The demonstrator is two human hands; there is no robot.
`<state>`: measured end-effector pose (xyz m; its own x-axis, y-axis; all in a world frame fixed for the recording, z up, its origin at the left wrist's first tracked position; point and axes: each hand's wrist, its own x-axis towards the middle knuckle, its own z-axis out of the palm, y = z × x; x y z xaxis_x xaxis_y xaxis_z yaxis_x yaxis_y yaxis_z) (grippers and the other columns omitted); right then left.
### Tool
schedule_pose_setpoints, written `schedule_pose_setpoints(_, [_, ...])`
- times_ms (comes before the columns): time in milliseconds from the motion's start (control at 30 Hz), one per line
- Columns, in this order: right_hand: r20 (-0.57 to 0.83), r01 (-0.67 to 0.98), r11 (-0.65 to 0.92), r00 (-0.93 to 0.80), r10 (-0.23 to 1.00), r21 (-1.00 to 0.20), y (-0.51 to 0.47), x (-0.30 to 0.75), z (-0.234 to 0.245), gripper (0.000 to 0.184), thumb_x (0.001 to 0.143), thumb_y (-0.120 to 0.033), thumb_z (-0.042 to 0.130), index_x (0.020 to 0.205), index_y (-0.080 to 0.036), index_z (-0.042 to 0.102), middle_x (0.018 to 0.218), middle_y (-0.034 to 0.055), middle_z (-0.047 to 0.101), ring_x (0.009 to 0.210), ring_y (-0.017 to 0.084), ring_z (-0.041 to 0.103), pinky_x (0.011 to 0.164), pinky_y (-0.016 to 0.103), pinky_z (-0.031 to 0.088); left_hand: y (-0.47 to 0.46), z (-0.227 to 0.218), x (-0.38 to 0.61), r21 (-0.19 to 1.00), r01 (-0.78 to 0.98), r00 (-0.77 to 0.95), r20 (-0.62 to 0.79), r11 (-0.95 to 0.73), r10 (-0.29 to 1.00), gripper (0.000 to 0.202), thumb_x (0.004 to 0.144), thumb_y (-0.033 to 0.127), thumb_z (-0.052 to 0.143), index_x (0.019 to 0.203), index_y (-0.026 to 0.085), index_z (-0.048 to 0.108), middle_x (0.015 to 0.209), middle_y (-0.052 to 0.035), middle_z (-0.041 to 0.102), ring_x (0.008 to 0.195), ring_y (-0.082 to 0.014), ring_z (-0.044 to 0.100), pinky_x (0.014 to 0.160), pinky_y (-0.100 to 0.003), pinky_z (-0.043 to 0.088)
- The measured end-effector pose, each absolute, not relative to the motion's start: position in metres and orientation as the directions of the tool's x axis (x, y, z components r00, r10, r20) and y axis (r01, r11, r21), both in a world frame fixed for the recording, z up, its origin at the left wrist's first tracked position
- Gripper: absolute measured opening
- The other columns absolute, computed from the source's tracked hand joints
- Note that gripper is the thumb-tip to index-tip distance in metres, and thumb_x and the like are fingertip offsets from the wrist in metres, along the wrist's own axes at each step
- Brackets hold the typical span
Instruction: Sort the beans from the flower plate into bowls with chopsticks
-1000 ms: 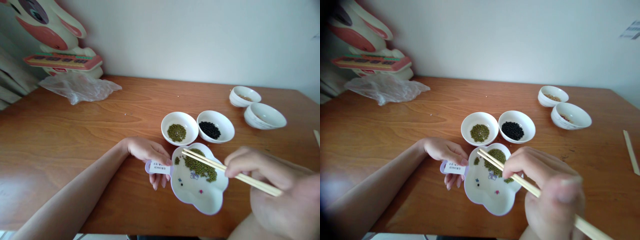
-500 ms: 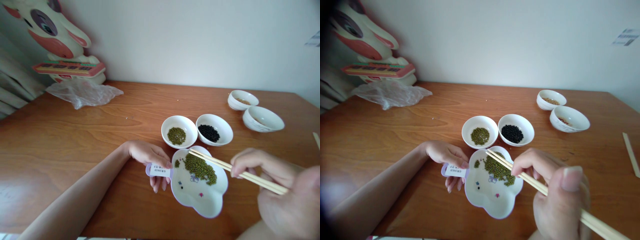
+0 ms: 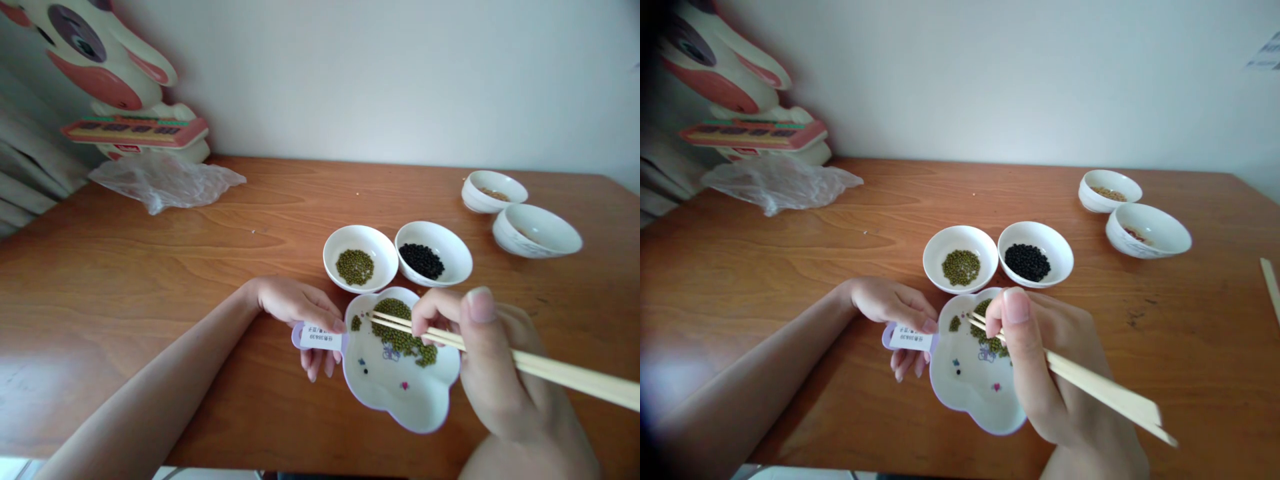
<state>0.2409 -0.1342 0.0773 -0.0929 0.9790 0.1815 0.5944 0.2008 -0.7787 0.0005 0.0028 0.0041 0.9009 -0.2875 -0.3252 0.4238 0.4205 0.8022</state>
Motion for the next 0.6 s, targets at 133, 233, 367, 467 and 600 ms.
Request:
schedule_pose_setpoints(133, [0.210, 0.628, 0.230, -0.108, 0.972, -0.743, -0.136, 0.240, 0.074, 0.060, 0.108, -0.051, 0.021, 0.071, -0.021, 0.058, 0.057, -0.0006, 0.057, 0.051, 0.012, 0.053, 0.050, 0.030, 0.037, 0.002, 0.003, 0.000, 0.798, 0.428, 0.900, -0.331, 0.425, -0.284, 0.040, 0.106, 0.039, 0.045, 0.113, 0.008, 0.070, 0.103, -0.0133, 0.076, 0.074, -0.0171, 0.075, 0.075, -0.030, 0.061])
schedule_pose_setpoints(233, [0.222, 0.641, 0.232, -0.097, 0.970, -0.731, -0.138, 0.240, 0.075, 0.059, 0.108, -0.048, 0.023, 0.070, -0.021, 0.059, 0.055, -0.0009, 0.057, 0.050, 0.012, 0.054, 0.050, 0.030, 0.038, 0.002, 0.003, 0.000, 0.808, 0.415, 0.905, -0.320, 0.419, -0.280, 0.041, 0.106, 0.041, 0.046, 0.114, 0.007, 0.069, 0.102, -0.0138, 0.076, 0.075, -0.0176, 0.075, 0.075, -0.030, 0.061])
schedule_pose_setpoints(367, [0.253, 0.629, 0.253, -0.092, 0.963, -0.735, -0.119, 0.230, 0.091, 0.056, 0.108, -0.046, 0.027, 0.069, -0.022, 0.061, 0.053, -0.0007, 0.057, 0.048, 0.014, 0.054, 0.051, 0.031, 0.040, 0.002, 0.002, 0.000, 0.817, 0.403, 0.910, -0.306, 0.414, -0.281, 0.042, 0.106, 0.039, 0.045, 0.115, 0.005, 0.068, 0.102, -0.0150, 0.076, 0.077, -0.0186, 0.076, 0.076, -0.030, 0.061])
schedule_pose_setpoints(467, [0.254, 0.596, 0.252, -0.083, 0.964, -0.762, -0.116, 0.237, 0.078, 0.054, 0.107, -0.044, 0.029, 0.069, -0.024, 0.063, 0.054, 0.0006, 0.059, 0.048, 0.016, 0.055, 0.049, 0.033, 0.041, 0.002, 0.001, 0.001, 0.815, 0.404, 0.909, -0.307, 0.416, -0.282, 0.040, 0.106, 0.038, 0.045, 0.113, 0.006, 0.068, 0.102, -0.0147, 0.076, 0.076, -0.0184, 0.075, 0.075, -0.031, 0.061])
schedule_pose_setpoints(600, [0.299, 0.610, 0.261, -0.041, 0.953, -0.749, -0.244, 0.321, -0.048, 0.053, 0.103, -0.050, 0.032, 0.083, -0.026, 0.074, 0.070, 0.0071, 0.070, 0.063, 0.026, 0.067, 0.051, 0.040, 0.048, 0.002, 0.002, 0.001, 0.812, 0.412, 0.906, -0.315, 0.414, -0.283, 0.041, 0.106, 0.039, 0.044, 0.114, 0.006, 0.068, 0.102, -0.0147, 0.076, 0.073, -0.0177, 0.075, 0.072, -0.030, 0.061])
